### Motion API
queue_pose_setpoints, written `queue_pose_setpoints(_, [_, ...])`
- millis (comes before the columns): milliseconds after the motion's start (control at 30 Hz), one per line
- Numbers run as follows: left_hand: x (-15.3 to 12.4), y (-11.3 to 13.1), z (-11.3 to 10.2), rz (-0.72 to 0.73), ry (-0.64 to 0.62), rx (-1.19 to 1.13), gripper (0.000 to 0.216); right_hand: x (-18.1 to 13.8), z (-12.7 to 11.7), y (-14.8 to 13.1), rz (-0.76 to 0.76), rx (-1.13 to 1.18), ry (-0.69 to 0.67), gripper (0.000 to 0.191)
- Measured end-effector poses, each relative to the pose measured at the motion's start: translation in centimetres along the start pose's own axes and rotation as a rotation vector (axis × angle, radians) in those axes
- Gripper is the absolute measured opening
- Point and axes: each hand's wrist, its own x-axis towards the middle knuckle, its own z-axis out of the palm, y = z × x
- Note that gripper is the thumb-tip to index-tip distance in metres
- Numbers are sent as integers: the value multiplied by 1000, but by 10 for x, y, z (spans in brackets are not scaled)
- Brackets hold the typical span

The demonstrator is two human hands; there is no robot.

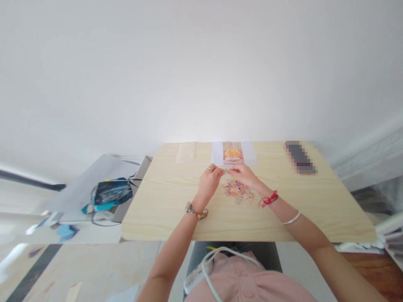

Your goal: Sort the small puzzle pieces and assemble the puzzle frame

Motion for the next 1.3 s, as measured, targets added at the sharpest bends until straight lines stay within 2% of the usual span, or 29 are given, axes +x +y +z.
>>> queue_pose_setpoints(133, [1,-7,-4,-42,-10,-13,15,8,3,1,-193,-172,73,10])
queue_pose_setpoints(267, [1,-14,-4,-75,-78,16,17,16,9,5,-306,-310,14,7])
queue_pose_setpoints(500, [-4,-30,11,-131,-224,200,20,24,23,6,-319,-536,-134,12])
queue_pose_setpoints(633, [-4,-35,15,-125,-250,263,21,23,22,4,-301,-539,-145,14])
queue_pose_setpoints(767, [-3,-34,16,-118,-242,228,21,17,12,4,-239,-485,-146,15])
queue_pose_setpoints(933, [-6,-32,14,-141,-211,222,19,3,-2,3,-269,-396,-269,11])
queue_pose_setpoints(1100, [-11,-21,5,-107,-198,176,17,-8,-1,-4,-269,-518,-299,15])
queue_pose_setpoints(1200, [-15,-14,2,-74,-234,114,16,-8,4,-9,-280,-601,-315,11])
queue_pose_setpoints(1300, [-18,-12,2,-50,-279,23,15,-8,5,-11,-281,-582,-319,9])
